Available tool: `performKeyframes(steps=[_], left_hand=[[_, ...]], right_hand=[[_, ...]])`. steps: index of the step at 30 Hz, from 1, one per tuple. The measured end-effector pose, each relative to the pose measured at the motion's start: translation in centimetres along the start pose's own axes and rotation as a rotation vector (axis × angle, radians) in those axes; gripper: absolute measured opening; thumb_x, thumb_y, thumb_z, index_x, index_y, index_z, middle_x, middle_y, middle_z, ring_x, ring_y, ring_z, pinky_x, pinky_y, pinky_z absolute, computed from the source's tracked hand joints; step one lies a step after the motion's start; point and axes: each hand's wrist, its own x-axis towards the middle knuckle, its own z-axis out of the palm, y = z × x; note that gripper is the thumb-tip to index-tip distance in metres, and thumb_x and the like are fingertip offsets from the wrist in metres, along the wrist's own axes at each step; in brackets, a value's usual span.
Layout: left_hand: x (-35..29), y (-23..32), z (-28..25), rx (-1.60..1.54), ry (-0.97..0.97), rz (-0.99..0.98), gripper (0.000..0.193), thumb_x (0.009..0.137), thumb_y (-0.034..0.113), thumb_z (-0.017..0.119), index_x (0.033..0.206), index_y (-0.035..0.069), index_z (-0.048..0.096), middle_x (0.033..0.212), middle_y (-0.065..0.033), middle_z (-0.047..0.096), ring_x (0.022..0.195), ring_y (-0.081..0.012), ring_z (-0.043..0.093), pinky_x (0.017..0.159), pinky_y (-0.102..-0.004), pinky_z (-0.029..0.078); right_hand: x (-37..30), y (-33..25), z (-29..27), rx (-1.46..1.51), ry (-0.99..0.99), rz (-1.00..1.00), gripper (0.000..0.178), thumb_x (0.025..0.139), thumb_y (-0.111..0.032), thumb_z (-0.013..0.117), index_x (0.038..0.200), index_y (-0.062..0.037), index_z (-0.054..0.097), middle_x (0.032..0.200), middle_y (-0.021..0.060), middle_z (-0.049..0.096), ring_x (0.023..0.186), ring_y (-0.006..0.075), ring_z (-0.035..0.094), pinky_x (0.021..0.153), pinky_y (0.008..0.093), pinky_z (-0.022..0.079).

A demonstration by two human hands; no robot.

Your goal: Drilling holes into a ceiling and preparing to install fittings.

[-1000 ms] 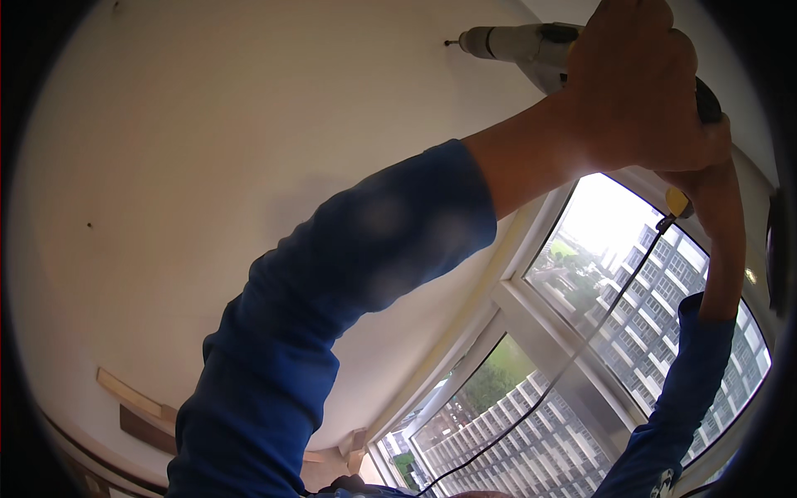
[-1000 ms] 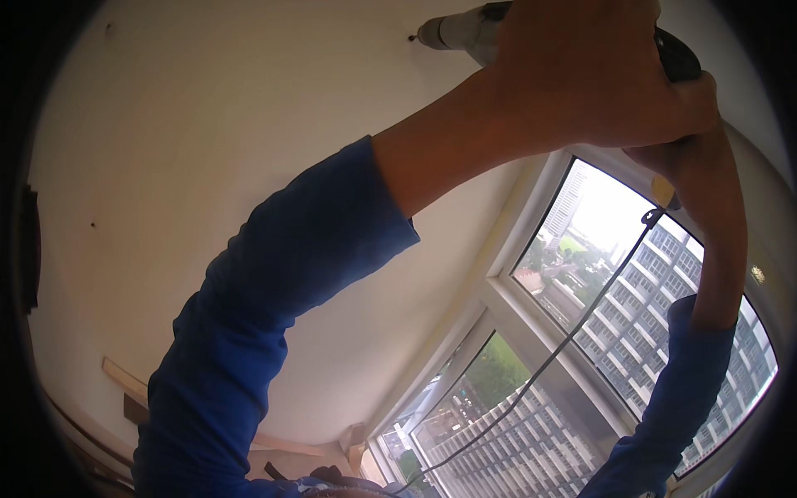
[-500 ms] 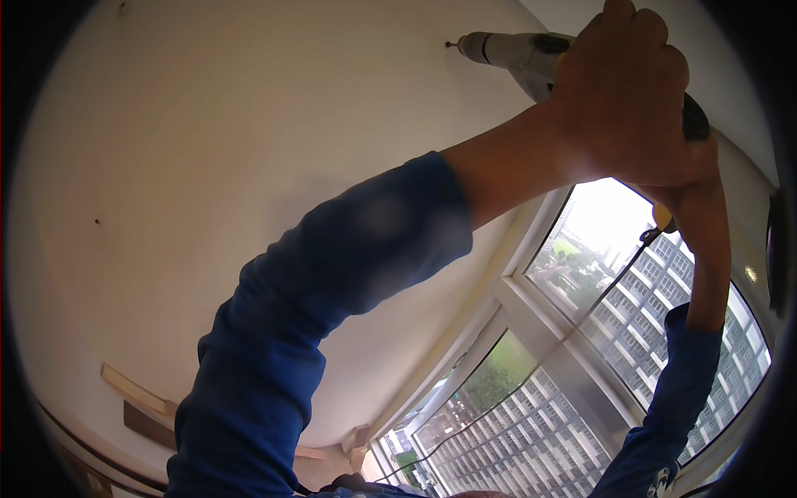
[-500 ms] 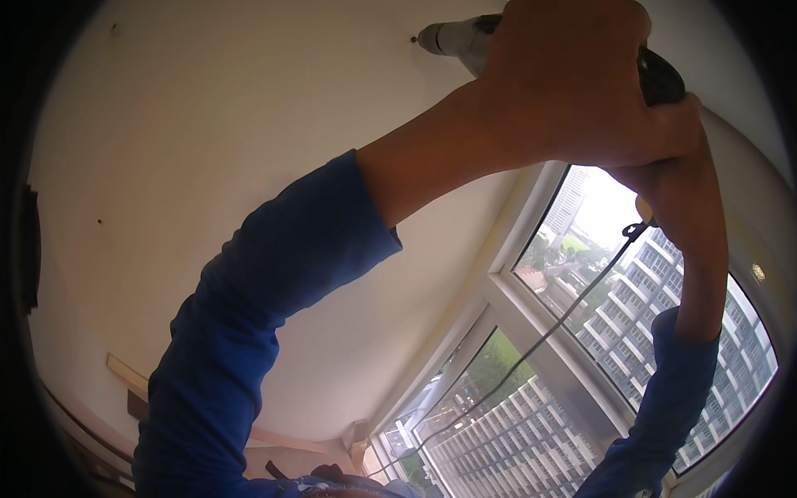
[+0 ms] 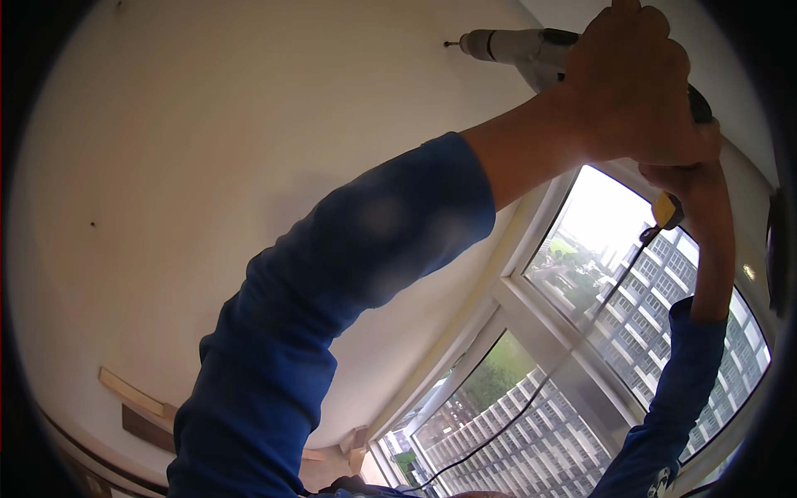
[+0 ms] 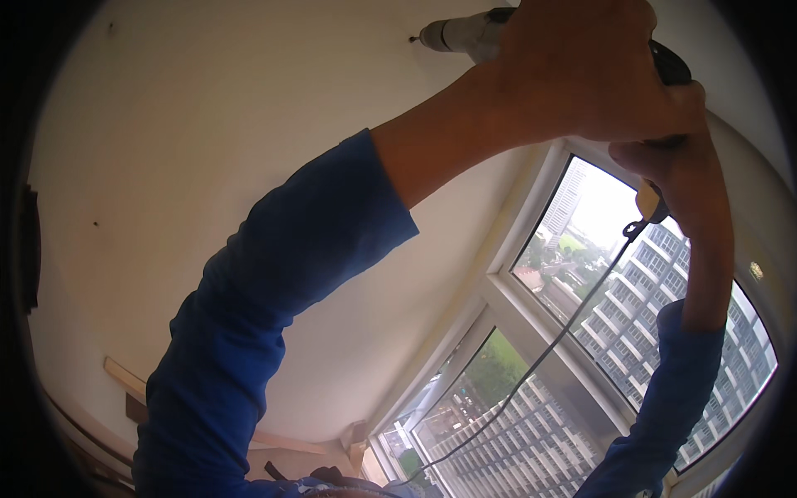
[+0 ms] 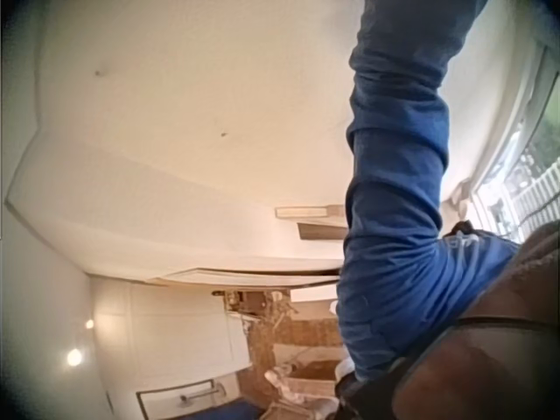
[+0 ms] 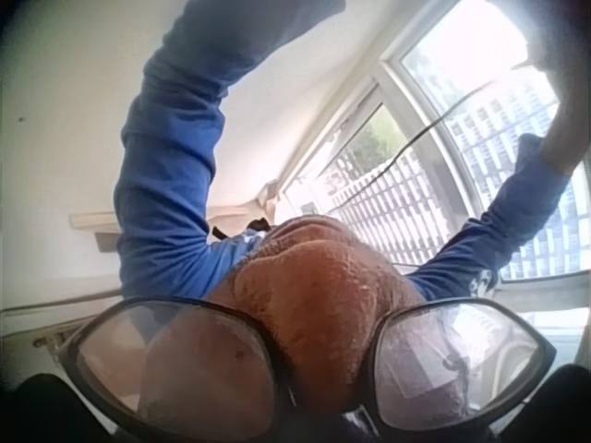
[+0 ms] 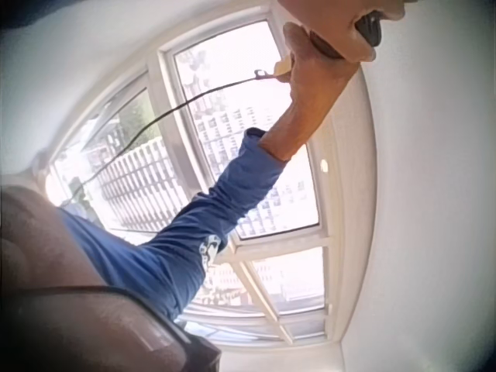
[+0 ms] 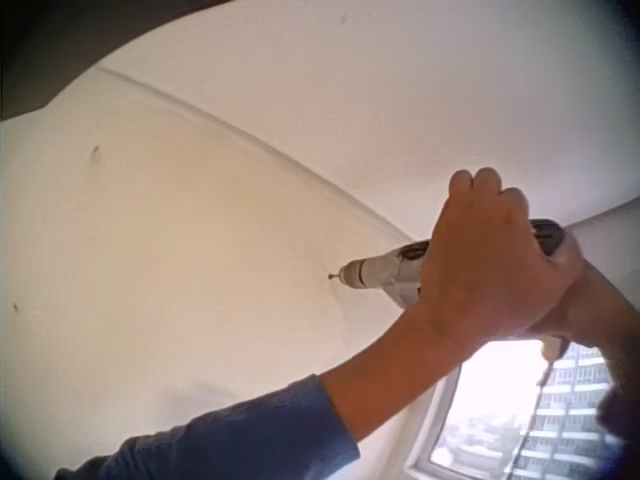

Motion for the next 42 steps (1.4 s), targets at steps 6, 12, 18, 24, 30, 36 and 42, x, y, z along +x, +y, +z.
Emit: performKeyframes(steps=[6, 12, 18, 24, 30, 36, 42], left_hand=[[-0.5, -0.3, -0.8, -0.162, 0.033, -0.074, 0.052, 0.085, 0.04, 0.064, 0.079, -0.011, 0.064, 0.081, -0.0201, 0.054, 0.085, -0.0303, 0.048, 0.077, -0.0424, 0.045], [-1.2, 0.5, -0.9, -0.062, 0.054, -0.031, 0.051, 0.084, 0.04, 0.064, 0.079, -0.011, 0.063, 0.081, -0.0203, 0.052, 0.084, -0.0297, 0.047, 0.076, -0.0424, 0.044], [-1.3, -0.2, 1.0, 0.05, 0.092, -0.053, 0.047, 0.084, 0.039, 0.063, 0.074, -0.006, 0.06, 0.079, -0.0175, 0.049, 0.08, -0.0277, 0.043, 0.074, -0.041, 0.04], [-1.1, -0.4, 2.5, 0.082, 0.357, 0.024, 0.044, 0.084, 0.04, 0.063, 0.07, -0.002, 0.056, 0.077, -0.0162, 0.046, 0.079, -0.0275, 0.042, 0.074, -0.0402, 0.04], [-0.3, -0.2, 2.5, 0.103, 0.238, -0.011, 0.046, 0.083, 0.04, 0.064, 0.073, -0.005, 0.058, 0.08, -0.0179, 0.048, 0.08, -0.0287, 0.043, 0.076, -0.0413, 0.041], [-1.8, -1.3, 2.0, -0.044, 0.146, -0.06, 0.047, 0.083, 0.038, 0.065, 0.074, -0.007, 0.059, 0.082, -0.0202, 0.051, 0.082, -0.0298, 0.044, 0.077, -0.0428, 0.042], [-0.9, -0.9, 2.8, -0.118, 0.181, -0.036, 0.046, 0.083, 0.038, 0.065, 0.074, -0.006, 0.058, 0.08, -0.0193, 0.049, 0.079, -0.0294, 0.044, 0.074, -0.0423, 0.041]], right_hand=[[-1.8, -2.0, 2.6, 0.082, 0.204, -0.156, 0.054, 0.077, -0.02, 0.085, 0.118, 0.001, 0.059, 0.096, 0.0074, 0.068, 0.085, 0.0155, 0.066, 0.076, 0.0297, 0.053], [-1.9, -1.1, 2.7, 0.014, 0.19, -0.258, 0.057, 0.077, -0.022, 0.087, 0.121, 0.0011, 0.06, 0.103, 0.0113, 0.07, 0.091, 0.0201, 0.069, 0.08, 0.0327, 0.055], [-2.1, -1.5, 2.4, -0.119, 0.172, -0.273, 0.049, 0.08, -0.013, 0.083, 0.121, 0.0007, 0.06, 0.104, 0.0114, 0.07, 0.092, 0.02, 0.069, 0.081, 0.033, 0.055], [0.2, 0.5, 0.1, -0.191, 0.087, -0.236, 0.048, 0.08, -0.011, 0.084, 0.121, -0.0016, 0.061, 0.105, 0.0119, 0.071, 0.092, 0.0227, 0.07, 0.082, 0.0358, 0.056], [-0.9, -0.3, 1.0, -0.054, 0.14, -0.364, 0.053, 0.079, -0.012, 0.083, 0.125, -0.0023, 0.059, 0.108, 0.0131, 0.07, 0.097, 0.0239, 0.069, 0.087, 0.0353, 0.055], [0.0, 0.5, 3.4, 0.007, 0.177, -0.269, 0.062, 0.076, -0.02, 0.086, 0.128, -0.0017, 0.057, 0.114, 0.0133, 0.068, 0.101, 0.0245, 0.069, 0.089, 0.0372, 0.054], [-0.6, 0.0, 1.6, -0.082, 0.203, -0.256, 0.06, 0.076, -0.017, 0.085, 0.127, -0.0001, 0.058, 0.112, 0.0146, 0.069, 0.102, 0.0249, 0.068, 0.091, 0.0362, 0.053]])
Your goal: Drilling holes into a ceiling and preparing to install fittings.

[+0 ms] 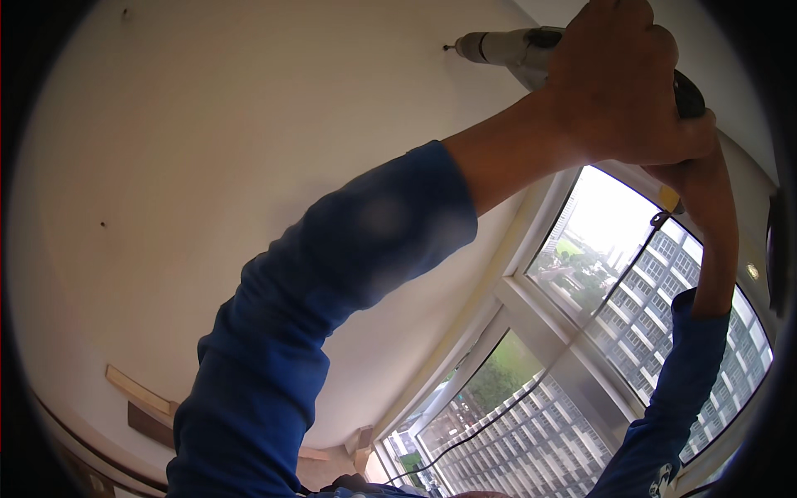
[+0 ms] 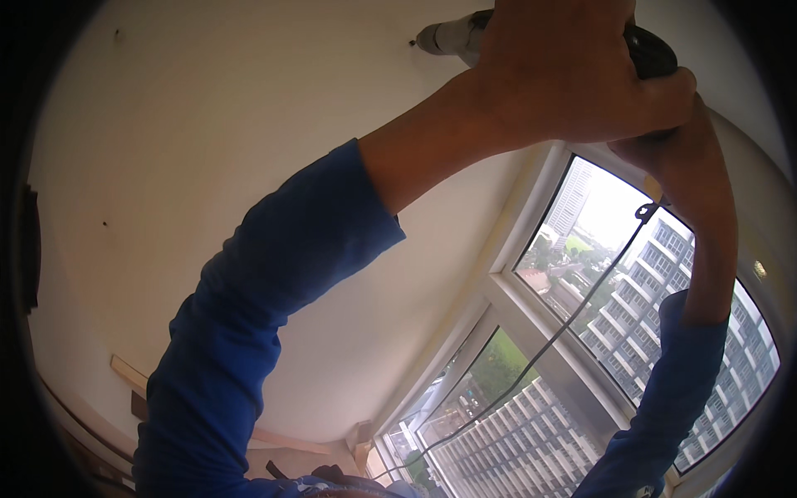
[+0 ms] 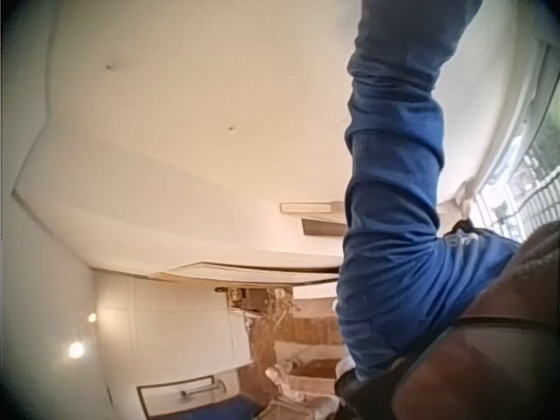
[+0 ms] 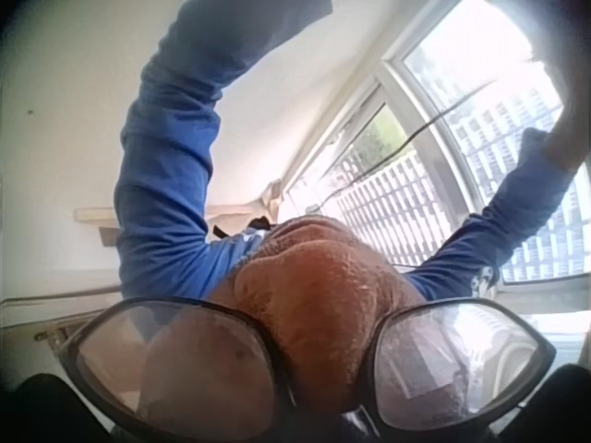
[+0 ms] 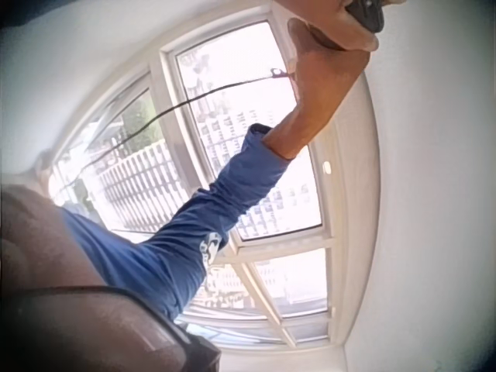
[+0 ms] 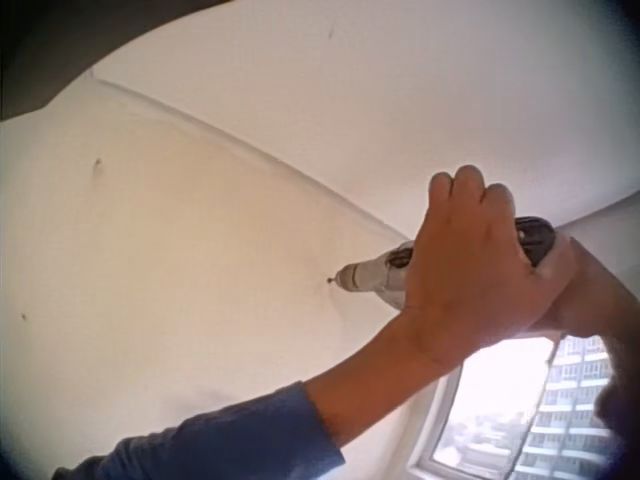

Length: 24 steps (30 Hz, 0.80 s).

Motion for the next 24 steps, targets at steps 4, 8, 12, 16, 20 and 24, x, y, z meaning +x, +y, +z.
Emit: performKeyframes(steps=[4, 8, 12, 16, 20, 24], left_hand=[[-0.3, 0.5, -1.0, 0.206, 0.073, 0.035, 0.045, 0.083, 0.038, 0.065, 0.072, -0.005, 0.057, 0.077, -0.0178, 0.047, 0.078, -0.0292, 0.043, 0.073, -0.042, 0.04], [0.1, 0.4, -0.8, 0.239, 0.092, 0.078, 0.045, 0.084, 0.037, 0.065, 0.072, -0.006, 0.057, 0.077, -0.0175, 0.047, 0.078, -0.0289, 0.043, 0.072, -0.0417, 0.04], [0.3, 0.0, -0.4, 0.034, 0.079, 0.008, 0.045, 0.084, 0.037, 0.064, 0.072, -0.005, 0.057, 0.078, -0.0177, 0.048, 0.079, -0.0285, 0.043, 0.072, -0.0415, 0.04], [2.5, 3.9, 1.2, 0.792, -0.29, -0.171, 0.047, 0.085, 0.038, 0.063, 0.077, -0.008, 0.061, 0.08, -0.0191, 0.05, 0.082, -0.0289, 0.045, 0.075, -0.0418, 0.044], [0.6, 1.1, -3.1, -0.054, -0.154, -0.017, 0.052, 0.086, 0.039, 0.063, 0.082, -0.013, 0.064, 0.083, -0.0208, 0.053, 0.086, -0.0301, 0.047, 0.076, -0.0417, 0.046], [0.8, 2.0, -3.4, 0.086, -0.234, -0.077, 0.052, 0.085, 0.039, 0.063, 0.081, -0.013, 0.064, 0.084, -0.0217, 0.054, 0.087, -0.0303, 0.048, 0.075, -0.0414, 0.047]], right_hand=[[0.3, -0.7, -0.1, 0.033, -0.021, -0.062, 0.059, 0.076, -0.016, 0.084, 0.126, 0.0005, 0.058, 0.112, 0.0149, 0.069, 0.102, 0.0252, 0.068, 0.09, 0.0362, 0.053], [0.4, -0.1, -0.4, -0.031, -0.018, -0.081, 0.056, 0.078, -0.015, 0.083, 0.126, 0.0005, 0.058, 0.111, 0.0137, 0.07, 0.1, 0.0231, 0.068, 0.09, 0.036, 0.054], [0.2, -1.0, -0.6, -0.07, -0.016, -0.007, 0.053, 0.078, -0.015, 0.083, 0.124, -0.0002, 0.06, 0.105, 0.0126, 0.071, 0.094, 0.0221, 0.07, 0.088, 0.0353, 0.054], [0.1, -1.4, -0.5, 0.029, -0.05, 0.011, 0.053, 0.078, -0.017, 0.084, 0.123, -0.0004, 0.061, 0.1, 0.0117, 0.071, 0.092, 0.0217, 0.07, 0.085, 0.0341, 0.054], [-0.6, -0.8, 0.5, 0.114, -0.035, 0.153, 0.053, 0.075, -0.017, 0.083, 0.12, 0.0, 0.061, 0.096, 0.0087, 0.069, 0.087, 0.0186, 0.069, 0.079, 0.0314, 0.053], [-1.1, -1.6, 0.8, 0.152, -0.009, 0.246, 0.054, 0.071, -0.016, 0.082, 0.117, 0.0011, 0.061, 0.089, 0.0067, 0.067, 0.08, 0.0163, 0.066, 0.073, 0.0288, 0.051]])
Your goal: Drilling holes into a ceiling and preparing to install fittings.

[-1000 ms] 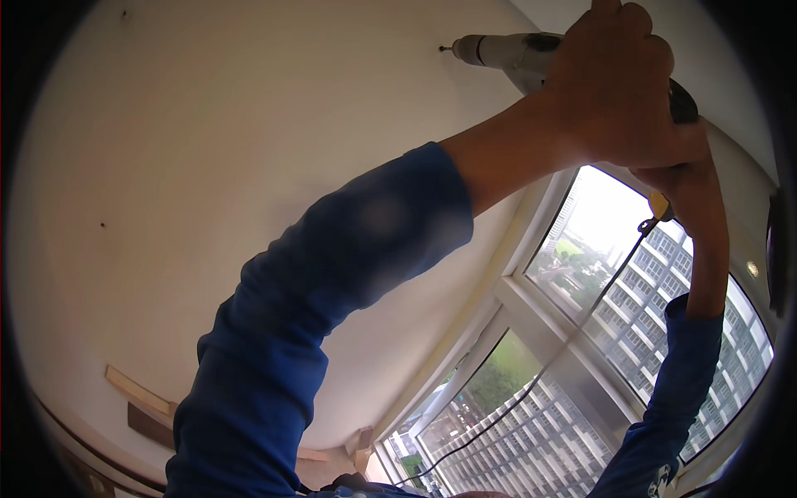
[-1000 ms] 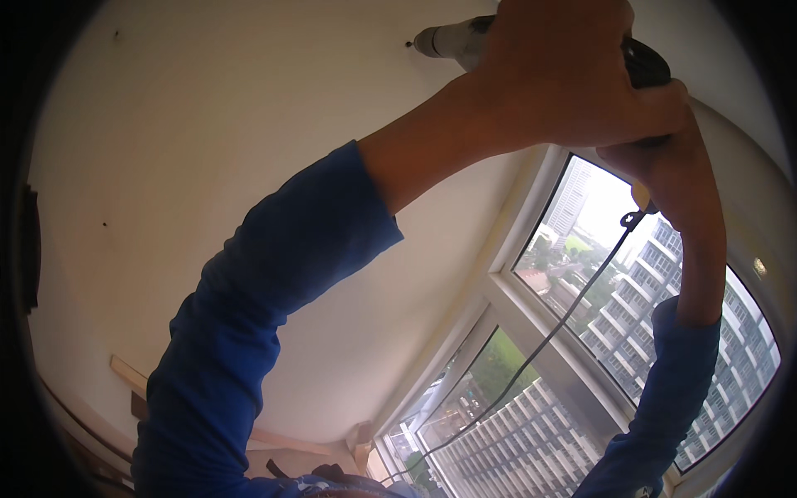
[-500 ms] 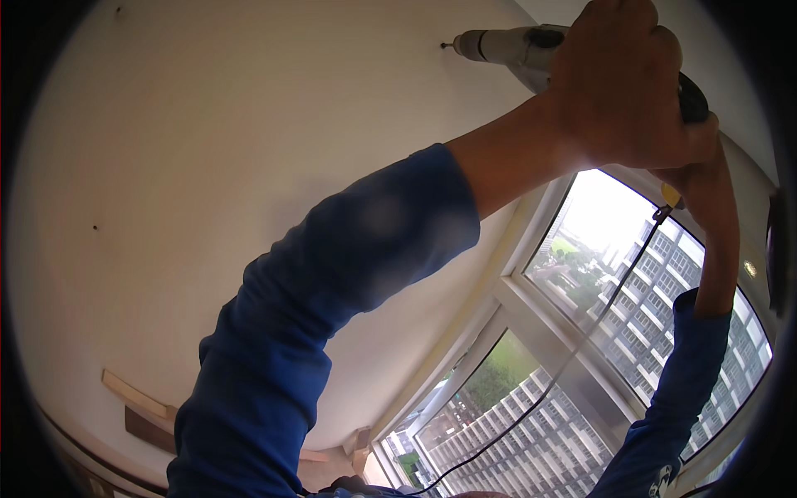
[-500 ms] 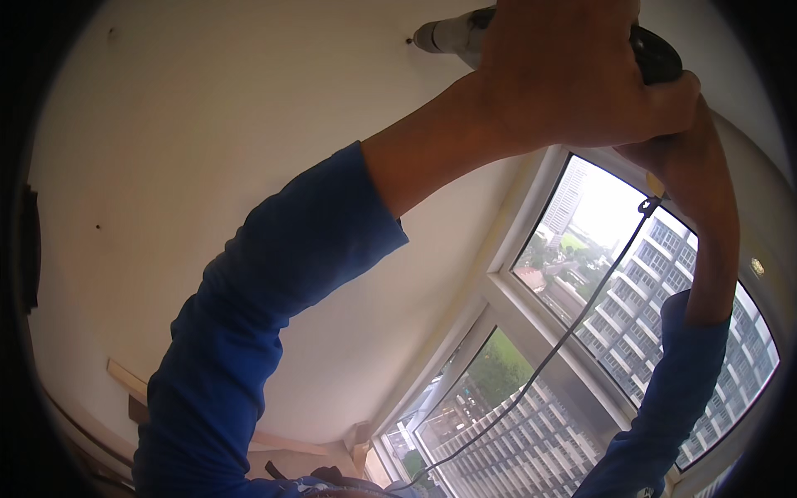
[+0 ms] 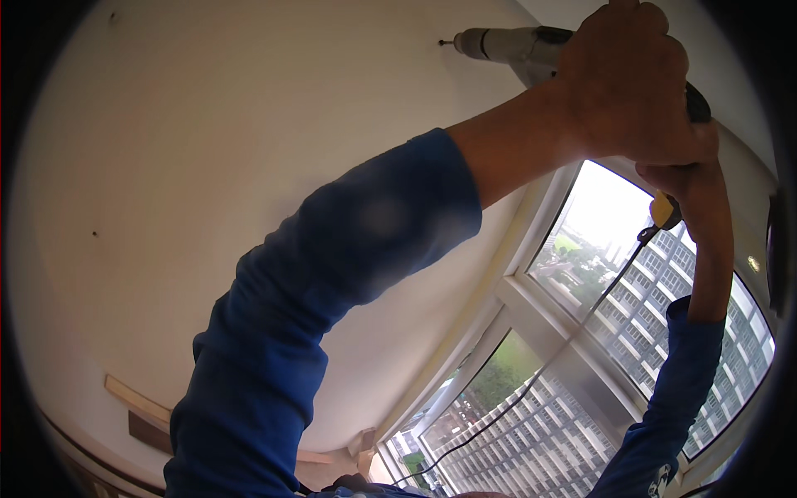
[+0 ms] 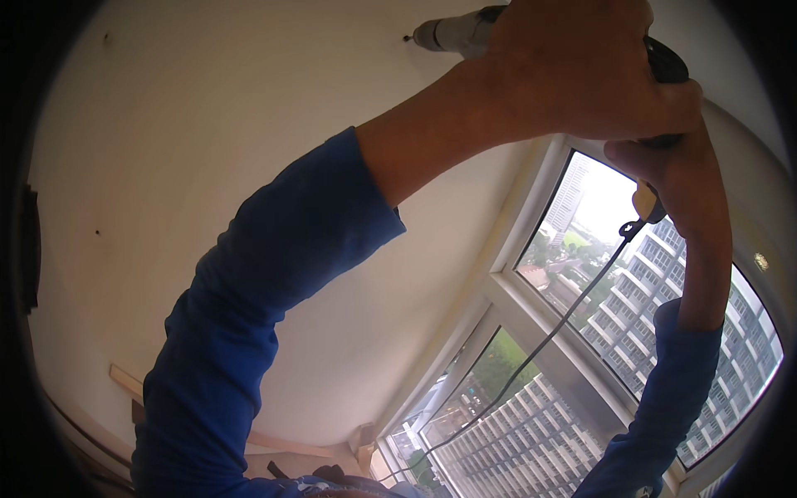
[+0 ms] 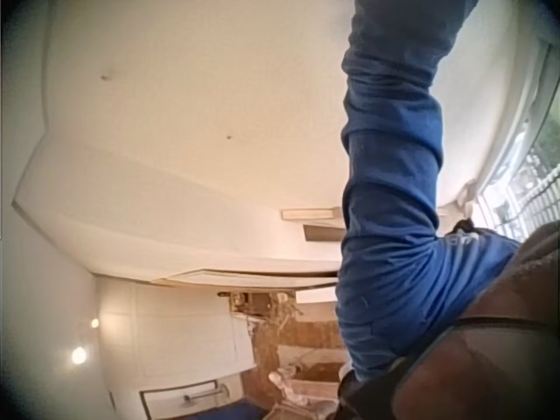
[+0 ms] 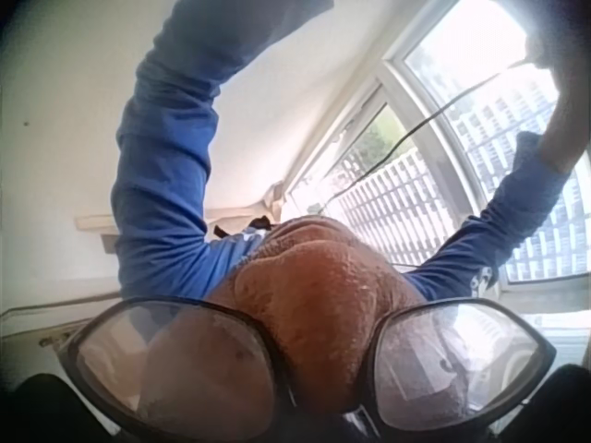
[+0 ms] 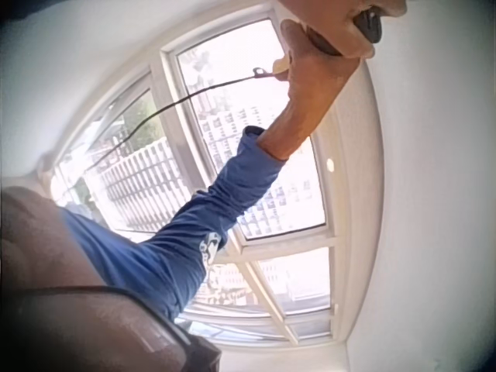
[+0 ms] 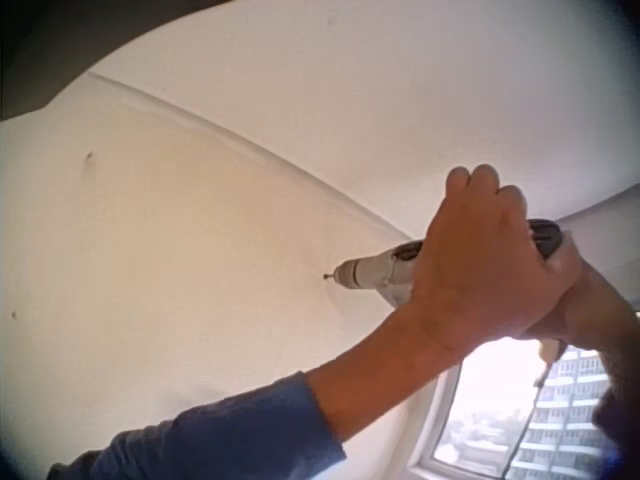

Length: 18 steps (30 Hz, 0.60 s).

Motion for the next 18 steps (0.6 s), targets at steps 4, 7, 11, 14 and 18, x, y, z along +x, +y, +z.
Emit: performKeyframes(steps=[4, 7, 11, 14, 18], left_hand=[[0.1, -0.9, -0.1, -0.018, -0.006, 0.114, 0.052, 0.084, 0.039, 0.065, 0.08, -0.013, 0.064, 0.084, -0.0227, 0.054, 0.087, -0.0302, 0.049, 0.075, -0.0412, 0.048], [-0.2, -0.2, 0.1, -0.044, 0.047, 0.059, 0.052, 0.084, 0.039, 0.065, 0.079, -0.013, 0.063, 0.084, -0.023, 0.054, 0.087, -0.0302, 0.048, 0.073, -0.0412, 0.048], [-0.5, -0.1, 0.2, -0.012, 0.144, 0.071, 0.05, 0.084, 0.039, 0.064, 0.076, -0.01, 0.06, 0.082, -0.0211, 0.051, 0.085, -0.0303, 0.046, 0.071, -0.0424, 0.047], [0.2, -1.7, 2.6, -0.072, 0.238, 0.106, 0.047, 0.085, 0.038, 0.063, 0.074, -0.008, 0.059, 0.08, -0.0186, 0.048, 0.082, -0.0297, 0.044, 0.071, -0.0429, 0.045], [0.0, -1.7, 2.8, 0.066, 0.341, 0.194, 0.047, 0.085, 0.039, 0.062, 0.074, -0.007, 0.058, 0.08, -0.0178, 0.047, 0.081, -0.0288, 0.042, 0.073, -0.0425, 0.042]], right_hand=[[0.1, -0.2, -0.3, 0.01, -0.039, -0.011, 0.055, 0.07, -0.015, 0.082, 0.118, 0.0019, 0.061, 0.087, 0.0077, 0.067, 0.078, 0.017, 0.066, 0.072, 0.0289, 0.051], [0.0, 0.3, 0.1, 0.024, -0.03, 0.003, 0.06, 0.069, -0.018, 0.083, 0.12, 0.0019, 0.059, 0.092, 0.0104, 0.068, 0.082, 0.0194, 0.068, 0.074, 0.0313, 0.053], [0.4, 1.5, 0.0, -0.047, 0.046, -0.182, 0.064, 0.072, -0.024, 0.086, 0.124, 0.0017, 0.057, 0.102, 0.0136, 0.069, 0.09, 0.0234, 0.07, 0.08, 0.0349, 0.055], [0.6, 1.1, -0.3, -0.127, 0.024, -0.201, 0.062, 0.075, -0.023, 0.086, 0.125, 0.0009, 0.057, 0.106, 0.0144, 0.069, 0.094, 0.0256, 0.07, 0.083, 0.0362, 0.055], [1.0, 0.4, -1.4, -0.219, -0.03, -0.299, 0.056, 0.08, -0.019, 0.084, 0.125, -0.001, 0.058, 0.108, 0.0146, 0.07, 0.095, 0.0275, 0.071, 0.086, 0.0372, 0.056]])
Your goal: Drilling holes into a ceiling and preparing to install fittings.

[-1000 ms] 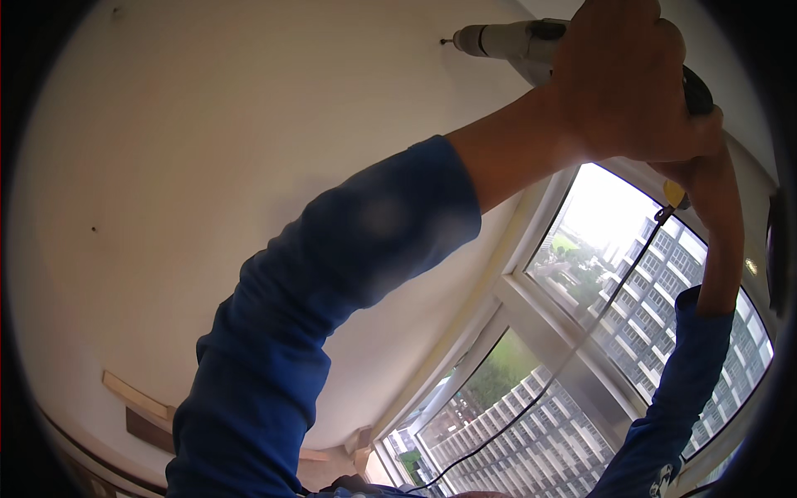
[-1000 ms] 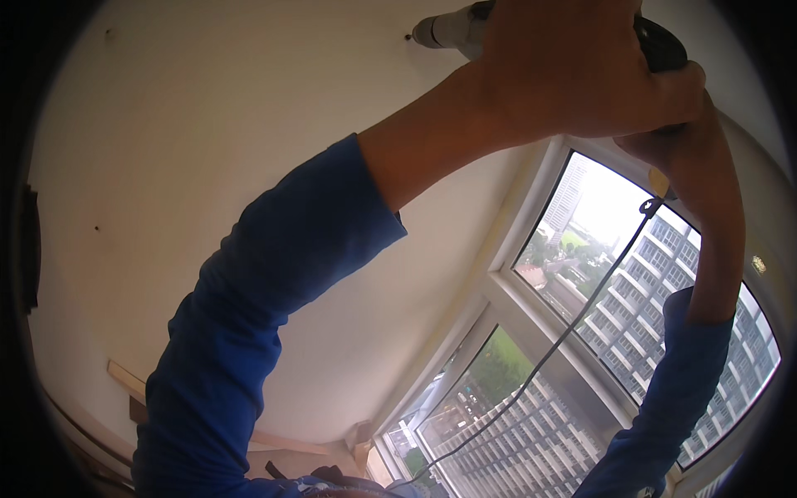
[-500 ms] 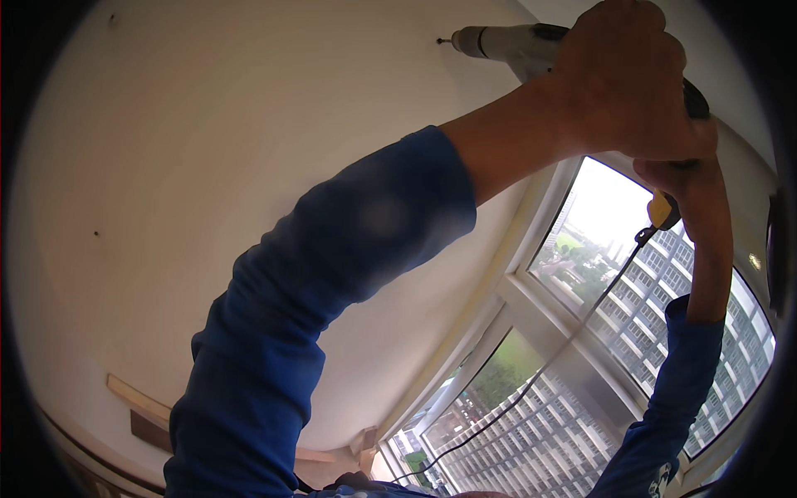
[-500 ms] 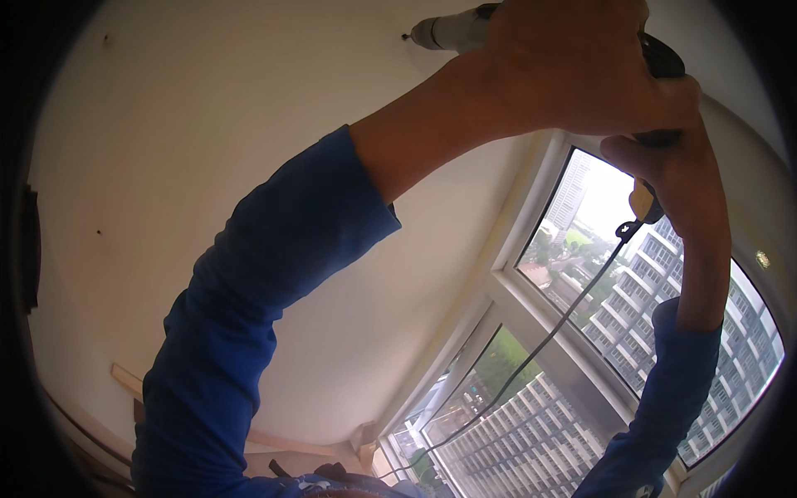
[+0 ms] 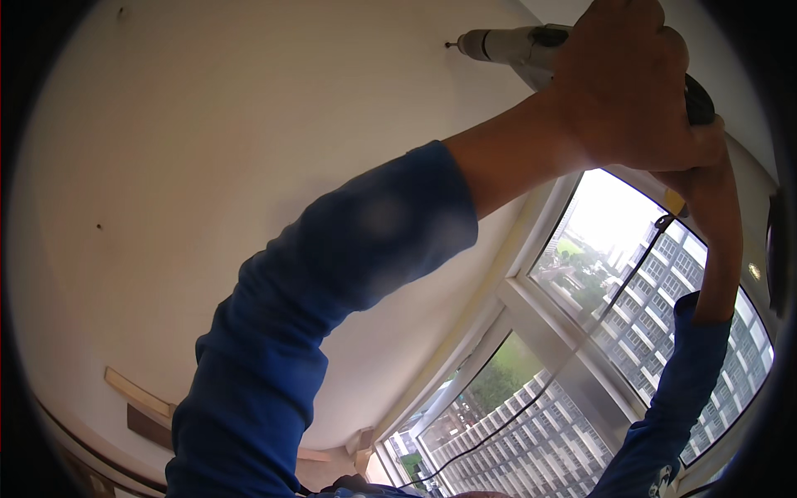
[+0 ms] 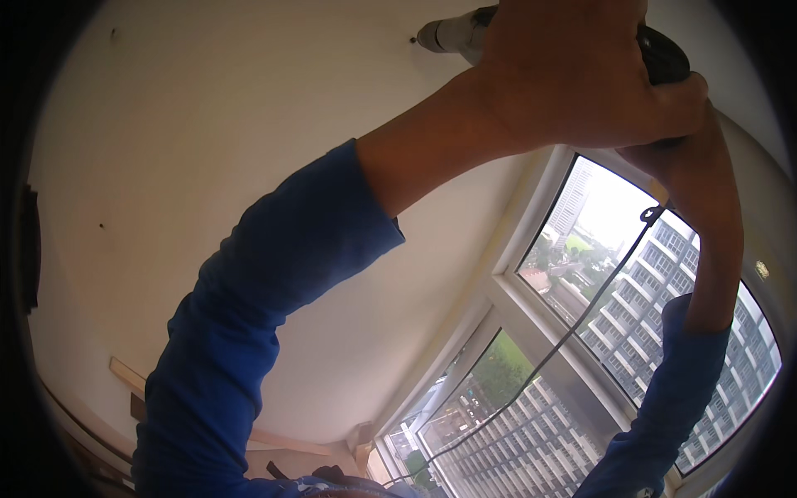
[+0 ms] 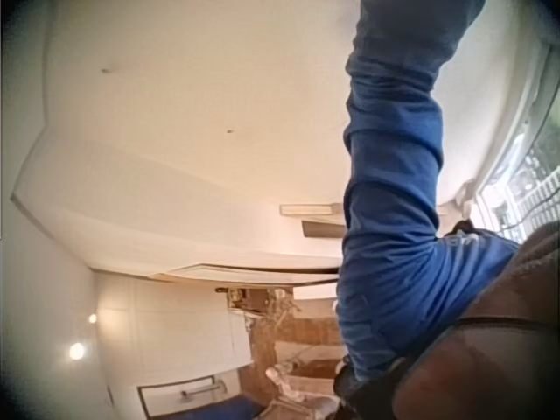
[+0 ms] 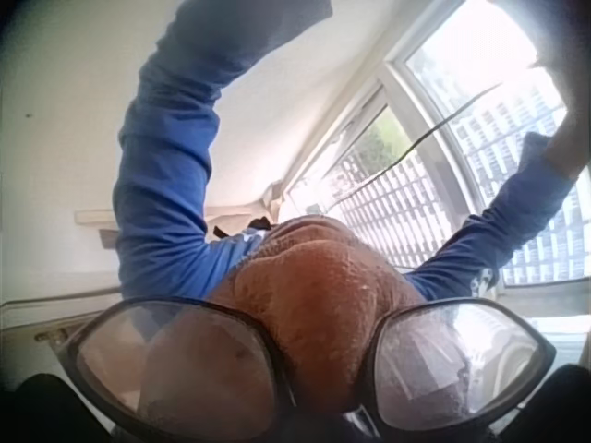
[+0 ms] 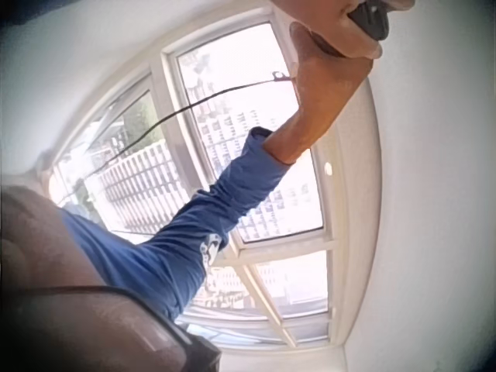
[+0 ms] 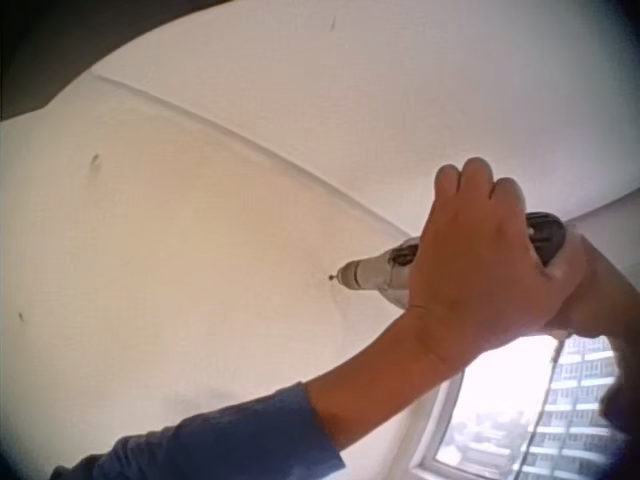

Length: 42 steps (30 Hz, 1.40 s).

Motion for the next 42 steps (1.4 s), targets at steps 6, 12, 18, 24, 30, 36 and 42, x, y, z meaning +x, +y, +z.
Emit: performKeyframes(steps=[6, 12, 18, 24, 30, 36, 42], left_hand=[[0.5, 0.1, 0.0, 0.074, -0.094, -0.076, 0.047, 0.085, 0.04, 0.061, 0.074, -0.006, 0.059, 0.077, -0.0161, 0.046, 0.079, -0.0287, 0.041, 0.074, -0.0422, 0.04], [0.9, 0.3, -1.6, -0.103, -0.104, -0.065, 0.048, 0.082, 0.038, 0.066, 0.077, -0.01, 0.062, 0.082, -0.021, 0.052, 0.084, -0.0309, 0.047, 0.076, -0.043, 0.044], [1.3, 0.9, -2.0, -0.167, -0.237, -0.178, 0.048, 0.081, 0.038, 0.068, 0.077, -0.01, 0.062, 0.086, -0.0223, 0.053, 0.087, -0.0315, 0.048, 0.076, -0.0431, 0.045], [0.5, 0.4, -0.8, 0.009, -0.137, -0.104, 0.043, 0.081, 0.036, 0.068, 0.074, -0.006, 0.057, 0.082, -0.0188, 0.047, 0.082, -0.0299, 0.044, 0.074, -0.0425, 0.043], [-0.1, 0.5, -0.3, -0.08, 0.025, -0.08, 0.04, 0.081, 0.034, 0.067, 0.073, -0.004, 0.056, 0.08, -0.0175, 0.046, 0.08, -0.028, 0.042, 0.072, -0.0415, 0.04], [0.3, 1.3, 0.0, 0.083, 0.049, -0.012, 0.039, 0.083, 0.034, 0.065, 0.072, -0.002, 0.055, 0.079, -0.0164, 0.045, 0.078, -0.0273, 0.042, 0.072, -0.0404, 0.04], [-0.8, 0.3, 0.4, 0.006, 0.142, -0.031, 0.038, 0.084, 0.034, 0.063, 0.071, -0.001, 0.054, 0.078, -0.0157, 0.044, 0.078, -0.0271, 0.042, 0.072, -0.0391, 0.04]], right_hand=[[0.5, 0.3, 0.0, -0.025, -0.02, 0.012, 0.057, 0.079, -0.017, 0.084, 0.126, -0.0012, 0.058, 0.108, 0.0142, 0.07, 0.096, 0.0259, 0.071, 0.086, 0.036, 0.055], [0.3, 0.4, 0.6, 0.17, 0.017, 0.155, 0.063, 0.072, -0.017, 0.086, 0.125, -0.0008, 0.057, 0.106, 0.0127, 0.069, 0.096, 0.0215, 0.068, 0.084, 0.0341, 0.054], [-0.2, 0.2, 1.4, 0.223, 0.037, 0.138, 0.062, 0.071, -0.025, 0.089, 0.118, 0.0004, 0.058, 0.097, 0.0097, 0.068, 0.084, 0.0189, 0.067, 0.077, 0.0318, 0.053], [0.4, -1.5, 0.5, 0.171, -0.046, -0.015, 0.052, 0.075, -0.018, 0.088, 0.115, 0.001, 0.06, 0.1, 0.0108, 0.07, 0.086, 0.0202, 0.068, 0.079, 0.0342, 0.054], [0.2, -1.5, 0.4, 0.059, 0.014, -0.067, 0.049, 0.075, -0.011, 0.086, 0.114, 0.0017, 0.06, 0.096, 0.0109, 0.07, 0.085, 0.0209, 0.069, 0.081, 0.0359, 0.054], [-0.3, 0.7, -0.2, -0.037, 0.056, -0.059, 0.05, 0.075, -0.008, 0.083, 0.117, 0.0022, 0.059, 0.096, 0.012, 0.07, 0.087, 0.0219, 0.069, 0.082, 0.0361, 0.054], [0.3, 0.6, 0.5, -0.109, 0.076, 0.006, 0.05, 0.077, -0.01, 0.082, 0.119, 0.002, 0.058, 0.101, 0.0115, 0.069, 0.09, 0.0218, 0.068, 0.082, 0.0355, 0.054]])
